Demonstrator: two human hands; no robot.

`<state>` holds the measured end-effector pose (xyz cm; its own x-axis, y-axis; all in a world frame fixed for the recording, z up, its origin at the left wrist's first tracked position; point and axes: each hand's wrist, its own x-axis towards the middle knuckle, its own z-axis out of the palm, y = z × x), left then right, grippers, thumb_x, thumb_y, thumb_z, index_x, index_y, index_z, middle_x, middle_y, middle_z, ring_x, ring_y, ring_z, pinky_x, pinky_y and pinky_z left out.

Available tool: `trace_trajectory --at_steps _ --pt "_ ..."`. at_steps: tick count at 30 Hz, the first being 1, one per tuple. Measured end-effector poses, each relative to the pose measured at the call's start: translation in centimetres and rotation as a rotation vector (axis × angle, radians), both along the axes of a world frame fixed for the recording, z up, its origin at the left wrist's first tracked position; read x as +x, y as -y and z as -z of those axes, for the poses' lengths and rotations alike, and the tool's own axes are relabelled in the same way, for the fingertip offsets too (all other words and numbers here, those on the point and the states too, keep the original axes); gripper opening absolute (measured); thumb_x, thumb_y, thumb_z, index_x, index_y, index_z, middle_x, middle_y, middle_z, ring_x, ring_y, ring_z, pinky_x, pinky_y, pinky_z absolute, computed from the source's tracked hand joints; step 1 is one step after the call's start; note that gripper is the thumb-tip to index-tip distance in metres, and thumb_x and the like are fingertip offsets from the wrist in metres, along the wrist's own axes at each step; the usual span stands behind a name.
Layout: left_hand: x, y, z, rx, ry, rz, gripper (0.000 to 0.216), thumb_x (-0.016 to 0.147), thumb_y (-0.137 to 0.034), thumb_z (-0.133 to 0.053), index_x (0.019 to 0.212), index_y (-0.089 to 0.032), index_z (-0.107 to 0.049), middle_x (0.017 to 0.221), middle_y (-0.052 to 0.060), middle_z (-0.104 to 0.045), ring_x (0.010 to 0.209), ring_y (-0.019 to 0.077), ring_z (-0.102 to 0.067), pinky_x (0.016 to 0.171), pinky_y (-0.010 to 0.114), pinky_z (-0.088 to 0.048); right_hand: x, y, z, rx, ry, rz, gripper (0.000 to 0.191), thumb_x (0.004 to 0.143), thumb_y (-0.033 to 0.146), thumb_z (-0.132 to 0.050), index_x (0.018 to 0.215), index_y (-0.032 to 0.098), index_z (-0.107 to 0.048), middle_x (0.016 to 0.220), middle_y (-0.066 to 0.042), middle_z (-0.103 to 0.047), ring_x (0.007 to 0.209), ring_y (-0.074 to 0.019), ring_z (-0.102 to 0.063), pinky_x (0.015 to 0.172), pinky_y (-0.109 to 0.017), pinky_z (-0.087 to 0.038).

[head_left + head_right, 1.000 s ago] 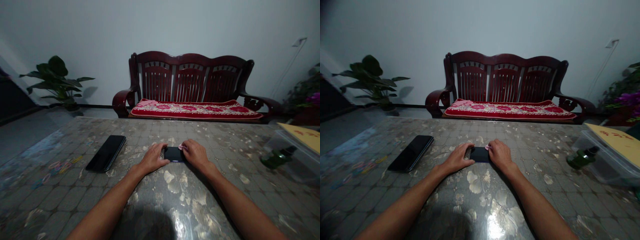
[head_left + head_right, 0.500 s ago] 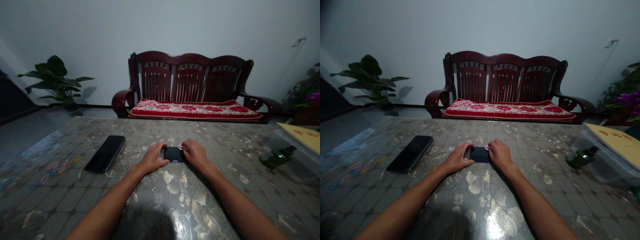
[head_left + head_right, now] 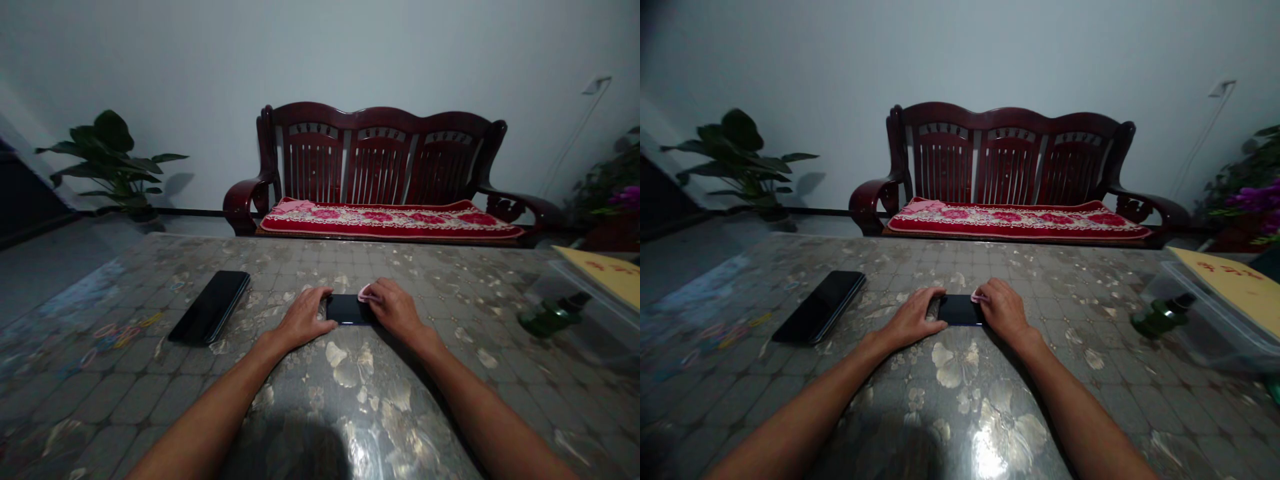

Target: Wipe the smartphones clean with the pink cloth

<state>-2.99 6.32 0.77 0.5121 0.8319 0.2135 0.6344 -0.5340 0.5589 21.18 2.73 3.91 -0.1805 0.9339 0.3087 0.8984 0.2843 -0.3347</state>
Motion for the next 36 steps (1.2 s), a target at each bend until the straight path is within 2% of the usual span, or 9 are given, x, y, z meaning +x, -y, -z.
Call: trace_trajectory --at_steps 4,9,14,20,25,28,32,36 --pt "0.0 0.0 0.1 -0.005 0.004 -0.001 0.063 0.070 -0.026 -0.078 0.128 -0.019 -0.054 0.126 0.012 -0.064 0.119 0.0308 -0.059 0.105 0.045 -0.046 0.9 -0.2 0.1 -0.052 -0.088 0.023 0.014 0.090 0.032 -0.062 0.088 0.023 -0.073 0.089 -0.003 -0.070 0.087 -0.0174 -0.062 0.075 -0.026 -0.041" --pt "0.0 0.1 -0.2 -0.020 0.008 -0.007 0.062 0.069 -0.025 -0.078 0.127 -0.020 -0.055 0.126 0.012 -0.064 0.119 0.0308 -0.059 0.105 0.044 -0.046 1.2 -0.4 -0.1 -0.062 -0.106 0.126 0.033 0.098 0.032 -0.045 0.082 0.020 -0.072 0.088 -0.005 -0.071 0.086 -0.0178 -0.062 0.076 -0.027 -0.039" --pt "0.0 0.1 -0.2 -0.023 0.007 -0.004 0.063 0.070 -0.025 -0.078 0.128 -0.021 -0.054 0.126 0.011 -0.063 0.120 0.0304 -0.058 0.105 0.045 -0.045 0.6 0.4 -0.6 -0.071 -0.012 0.183 0.020 0.090 0.035 -0.060 0.092 0.022 -0.074 0.094 -0.005 -0.070 0.093 -0.0201 -0.060 0.078 -0.028 -0.037" --pt "0.1 0.2 -0.4 -0.027 0.001 -0.009 0.062 0.070 -0.025 -0.079 0.126 -0.020 -0.054 0.125 0.012 -0.063 0.119 0.0306 -0.058 0.104 0.045 -0.046 -0.1 1.2 -0.7 -0.106 0.140 0.163 0.026 0.083 0.039 -0.068 0.102 0.022 -0.074 0.105 -0.008 -0.070 0.098 -0.0243 -0.057 0.080 -0.032 -0.037" --pt "0.1 0.2 -0.3 -0.014 0.012 -0.007 0.062 0.069 -0.024 -0.079 0.126 -0.020 -0.055 0.125 0.012 -0.063 0.119 0.0310 -0.058 0.104 0.045 -0.046 -0.7 1.7 -0.5 -0.101 0.156 0.112 0.017 0.088 0.035 -0.064 0.091 0.021 -0.073 0.097 -0.007 -0.071 0.091 -0.0219 -0.057 0.076 -0.031 -0.035" --pt "0.0 0.1 -0.2 -0.014 0.023 -0.005 0.062 0.069 -0.023 -0.079 0.126 -0.019 -0.055 0.124 0.012 -0.064 0.118 0.0312 -0.059 0.104 0.045 -0.046 -0.7 1.7 -0.3 -0.060 0.143 0.082 0.018 0.092 0.034 -0.061 0.085 0.021 -0.071 0.093 -0.006 -0.071 0.088 -0.0205 -0.057 0.074 -0.030 -0.033" --pt "0.0 0.1 -0.2 -0.013 0.021 0.000 0.062 0.069 -0.023 -0.078 0.126 -0.018 -0.055 0.124 0.012 -0.064 0.118 0.0312 -0.059 0.105 0.045 -0.046 0.3 1.0 0.3 0.012 0.144 0.113 0.020 0.095 0.036 -0.058 0.091 0.021 -0.071 0.093 -0.006 -0.071 0.088 -0.0205 -0.058 0.075 -0.030 -0.033" --pt "0.0 0.1 -0.3 -0.019 0.014 -0.008 0.061 0.070 -0.023 -0.077 0.126 -0.019 -0.055 0.124 0.012 -0.064 0.118 0.0308 -0.059 0.104 0.044 -0.046 1.4 0.3 0.5 0.019 0.179 0.155 0.019 0.096 0.033 -0.057 0.094 0.021 -0.071 0.095 -0.007 -0.070 0.090 -0.0210 -0.058 0.076 -0.030 -0.034"
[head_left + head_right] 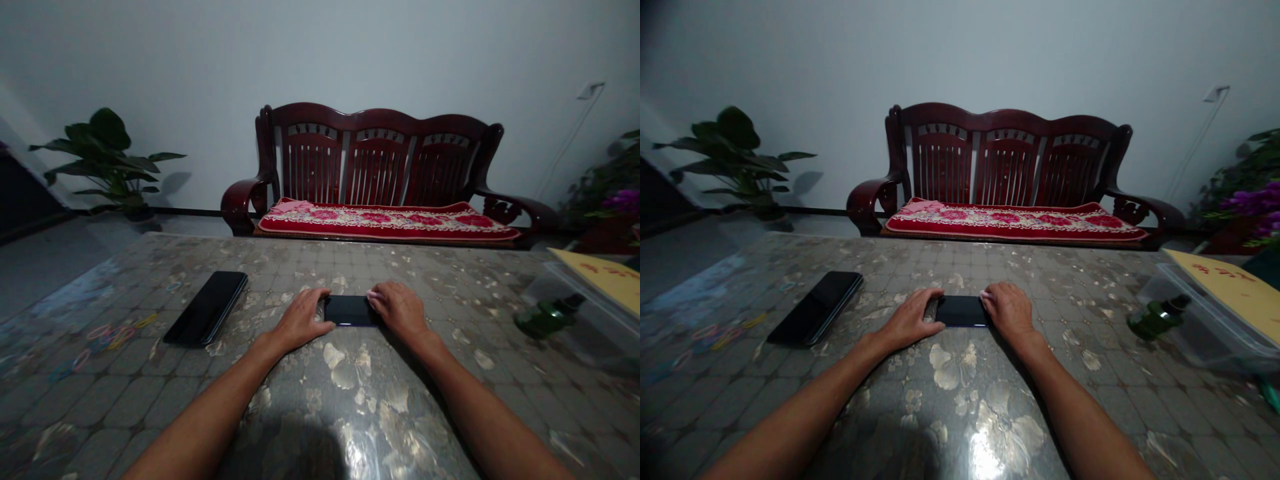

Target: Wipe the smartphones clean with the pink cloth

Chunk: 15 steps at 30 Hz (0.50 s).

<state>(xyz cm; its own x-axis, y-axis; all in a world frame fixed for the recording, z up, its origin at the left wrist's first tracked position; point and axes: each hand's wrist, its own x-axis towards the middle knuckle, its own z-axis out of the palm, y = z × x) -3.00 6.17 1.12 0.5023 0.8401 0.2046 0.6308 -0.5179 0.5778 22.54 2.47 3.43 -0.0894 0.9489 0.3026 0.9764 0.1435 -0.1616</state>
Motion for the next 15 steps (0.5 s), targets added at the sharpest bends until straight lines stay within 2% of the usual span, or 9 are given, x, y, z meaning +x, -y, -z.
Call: trace_trajectory --at_steps 5,12,15 --pt "0.0 0.0 0.1 0.006 0.005 0.000 0.061 0.069 -0.025 -0.077 0.126 -0.021 -0.056 0.124 0.011 -0.064 0.118 0.0308 -0.059 0.105 0.045 -0.046 -0.8 0.6 -0.5 -0.033 0.087 -0.009 0.022 0.097 0.031 -0.054 0.094 0.021 -0.073 0.096 -0.009 -0.067 0.092 -0.0226 -0.056 0.076 -0.032 -0.034" --pt "0.0 0.0 0.3 0.019 0.027 0.001 0.062 0.068 -0.024 -0.078 0.125 -0.022 -0.056 0.123 0.010 -0.065 0.116 0.0305 -0.060 0.104 0.045 -0.046 -2.0 1.3 -0.5 -0.112 0.053 -0.136 0.024 0.098 0.031 -0.052 0.102 0.023 -0.074 0.097 -0.008 -0.066 0.090 -0.0201 -0.058 0.077 -0.030 -0.036" --pt "-0.1 -0.1 0.4 0.015 0.026 0.004 0.063 0.068 -0.025 -0.078 0.126 -0.021 -0.055 0.123 0.010 -0.065 0.117 0.0307 -0.059 0.104 0.045 -0.046 -1.6 0.7 -0.3 -0.110 0.055 -0.102 0.025 0.100 0.032 -0.051 0.100 0.022 -0.073 0.097 -0.008 -0.067 0.089 -0.0197 -0.059 0.076 -0.030 -0.037"
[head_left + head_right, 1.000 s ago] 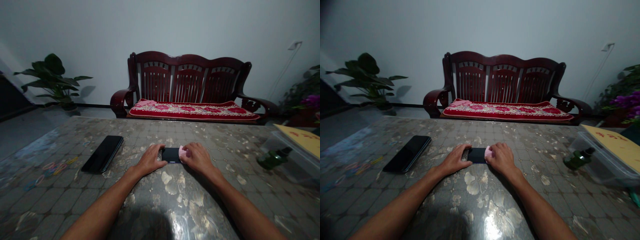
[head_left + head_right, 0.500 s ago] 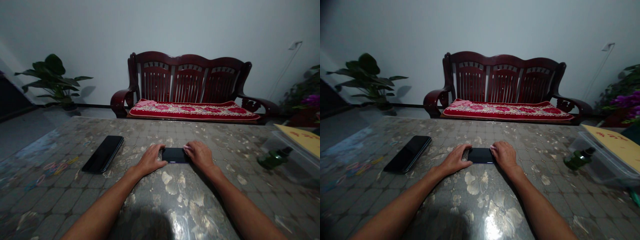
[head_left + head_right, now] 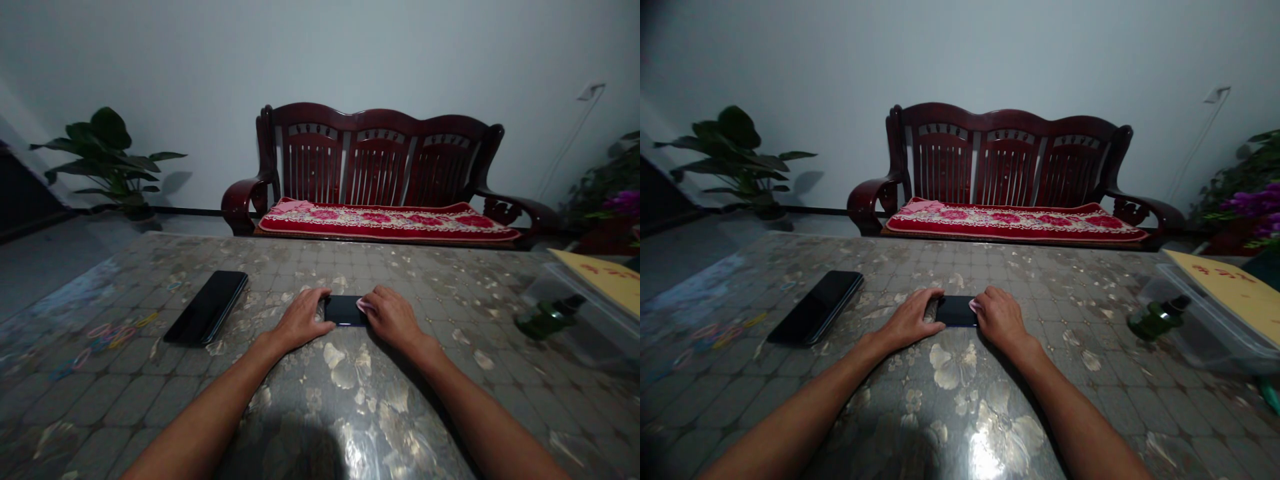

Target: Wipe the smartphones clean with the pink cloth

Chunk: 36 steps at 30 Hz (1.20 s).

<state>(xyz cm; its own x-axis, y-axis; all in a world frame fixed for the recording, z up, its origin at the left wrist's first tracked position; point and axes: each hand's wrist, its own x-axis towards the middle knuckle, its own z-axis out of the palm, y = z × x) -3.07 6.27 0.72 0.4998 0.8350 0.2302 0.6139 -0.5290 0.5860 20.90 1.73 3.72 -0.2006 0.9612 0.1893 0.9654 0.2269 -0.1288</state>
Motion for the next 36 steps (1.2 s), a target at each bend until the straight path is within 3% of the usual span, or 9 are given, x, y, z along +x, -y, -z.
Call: trace_trajectory --at_steps 6,14,22,30,36 --pt "0.0 0.0 0.0 -0.002 0.000 -0.003 0.063 0.068 -0.024 -0.078 0.127 -0.022 -0.054 0.125 0.010 -0.064 0.118 0.0307 -0.059 0.104 0.045 -0.046 0.0 -1.0 0.0 0.045 -0.013 0.099 0.021 0.100 0.030 -0.052 0.105 0.020 -0.070 0.101 -0.008 -0.067 0.094 -0.0208 -0.060 0.077 -0.029 -0.037" --pt "0.1 0.1 -0.2 -0.004 0.009 -0.004 0.064 0.067 -0.024 -0.078 0.127 -0.022 -0.055 0.124 0.010 -0.064 0.118 0.0308 -0.060 0.105 0.045 -0.046 -2.2 -0.5 0.3 0.024 -0.083 -0.068 0.020 0.099 0.029 -0.052 0.101 0.022 -0.070 0.099 -0.007 -0.066 0.091 -0.0181 -0.059 0.078 -0.027 -0.039" --pt "0.1 0.1 -0.4 -0.013 -0.002 -0.005 0.064 0.068 -0.023 -0.078 0.127 -0.021 -0.053 0.125 0.010 -0.064 0.118 0.0301 -0.060 0.105 0.045 -0.046 -0.8 -1.5 0.0 0.031 -0.012 0.110 0.024 0.100 0.031 -0.051 0.102 0.021 -0.073 0.099 -0.009 -0.066 0.093 -0.0205 -0.060 0.077 -0.028 -0.039" --pt "0.0 0.0 0.0 -0.019 0.020 -0.006 0.067 0.067 -0.023 -0.079 0.128 -0.020 -0.052 0.125 0.010 -0.065 0.118 0.0301 -0.060 0.105 0.044 -0.046 -2.9 -0.6 0.5 0.027 -0.103 -0.139 0.023 0.100 0.027 -0.051 0.106 0.024 -0.073 0.098 -0.005 -0.064 0.092 -0.0175 -0.058 0.079 -0.026 -0.039" --pt "0.1 0.0 -0.1 -0.022 0.012 -0.012 0.067 0.067 -0.023 -0.079 0.128 -0.020 -0.053 0.124 0.010 -0.065 0.118 0.0304 -0.060 0.104 0.045 -0.047 -1.5 -1.4 0.4 0.022 -0.054 0.022 0.025 0.100 0.030 -0.050 0.104 0.021 -0.074 0.097 -0.008 -0.065 0.091 -0.0192 -0.058 0.077 -0.027 -0.039"
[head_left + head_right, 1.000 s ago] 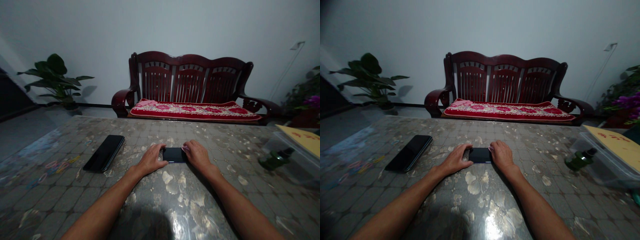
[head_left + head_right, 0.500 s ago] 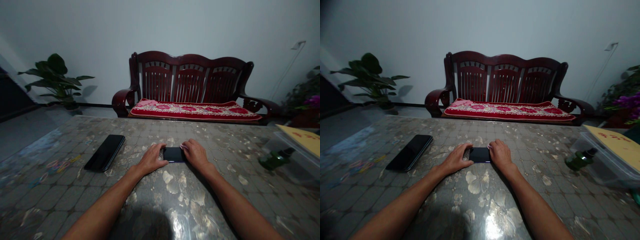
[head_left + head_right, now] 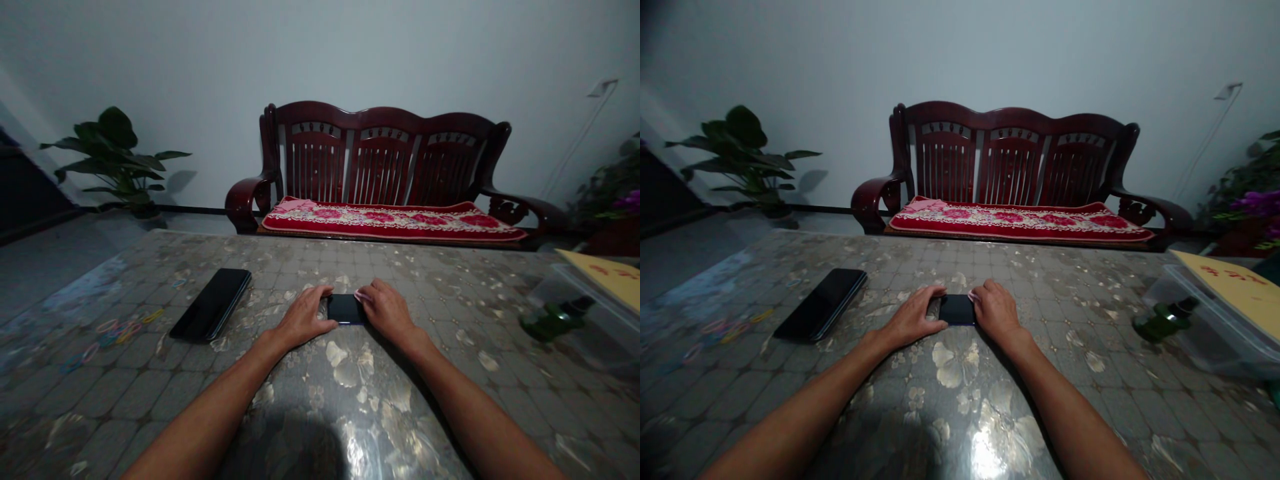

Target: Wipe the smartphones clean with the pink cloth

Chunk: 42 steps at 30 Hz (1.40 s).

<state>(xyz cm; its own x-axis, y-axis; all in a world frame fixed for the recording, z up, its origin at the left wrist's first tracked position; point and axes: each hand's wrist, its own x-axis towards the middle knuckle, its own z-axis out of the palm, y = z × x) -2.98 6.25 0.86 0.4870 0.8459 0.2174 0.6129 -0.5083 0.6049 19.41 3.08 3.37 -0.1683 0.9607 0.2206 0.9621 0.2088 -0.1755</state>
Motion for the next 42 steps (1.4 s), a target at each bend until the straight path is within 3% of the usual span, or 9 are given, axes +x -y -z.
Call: trace_trajectory --at_steps 3,10,20,28,36,42 --pt "0.0 0.0 0.0 0.001 0.004 0.004 0.066 0.068 -0.024 -0.079 0.128 -0.021 -0.053 0.125 0.010 -0.065 0.118 0.0301 -0.060 0.105 0.044 -0.046 -0.2 -0.1 0.3 0.014 0.003 0.009 0.026 0.101 0.030 -0.049 0.105 0.021 -0.073 0.098 -0.008 -0.064 0.091 -0.0191 -0.057 0.078 -0.027 -0.038" --pt "-0.1 -0.1 0.3 0.001 0.014 0.007 0.066 0.068 -0.024 -0.080 0.128 -0.022 -0.054 0.125 0.009 -0.065 0.120 0.0303 -0.060 0.105 0.044 -0.047 -2.0 0.5 0.5 0.003 -0.044 -0.169 0.024 0.101 0.026 -0.049 0.110 0.021 -0.071 0.098 -0.007 -0.063 0.092 -0.0180 -0.056 0.080 -0.026 -0.038" --pt "-0.1 -0.2 0.2 -0.002 0.011 0.019 0.067 0.067 -0.022 -0.081 0.128 -0.018 -0.053 0.125 0.010 -0.065 0.118 0.0294 -0.061 0.104 0.042 -0.047 -0.6 0.1 0.1 -0.018 -0.056 -0.056 0.025 0.100 0.023 -0.050 0.110 0.019 -0.073 0.097 -0.008 -0.063 0.092 -0.0189 -0.057 0.080 -0.026 -0.039" --pt "-0.2 -0.4 0.2 0.002 0.005 0.022 0.067 0.067 -0.025 -0.082 0.127 -0.021 -0.054 0.125 0.010 -0.065 0.118 0.0301 -0.061 0.104 0.043 -0.047 -1.2 0.7 -0.2 -0.070 -0.098 -0.214 0.025 0.098 0.022 -0.052 0.110 0.022 -0.074 0.096 -0.006 -0.063 0.089 -0.0167 -0.057 0.079 -0.025 -0.039" --pt "-0.2 -0.5 0.3 0.012 -0.008 0.022 0.067 0.067 -0.026 -0.082 0.127 -0.019 -0.054 0.125 0.010 -0.065 0.118 0.0306 -0.061 0.104 0.044 -0.048 -1.6 -0.8 -1.0 -0.114 -0.037 -0.067 0.028 0.100 0.024 -0.048 0.106 0.020 -0.075 0.097 -0.008 -0.065 0.092 -0.0185 -0.058 0.080 -0.025 -0.039" --pt "-0.2 -0.6 0.5 0.019 -0.008 0.025 0.067 0.068 -0.025 -0.080 0.128 -0.020 -0.053 0.127 0.010 -0.065 0.121 0.0305 -0.060 0.105 0.044 -0.047 -3.1 -1.0 -0.8 -0.115 -0.043 -0.157 0.027 0.099 0.024 -0.049 0.108 0.022 -0.074 0.098 -0.007 -0.065 0.093 -0.0176 -0.058 0.079 -0.024 -0.039"
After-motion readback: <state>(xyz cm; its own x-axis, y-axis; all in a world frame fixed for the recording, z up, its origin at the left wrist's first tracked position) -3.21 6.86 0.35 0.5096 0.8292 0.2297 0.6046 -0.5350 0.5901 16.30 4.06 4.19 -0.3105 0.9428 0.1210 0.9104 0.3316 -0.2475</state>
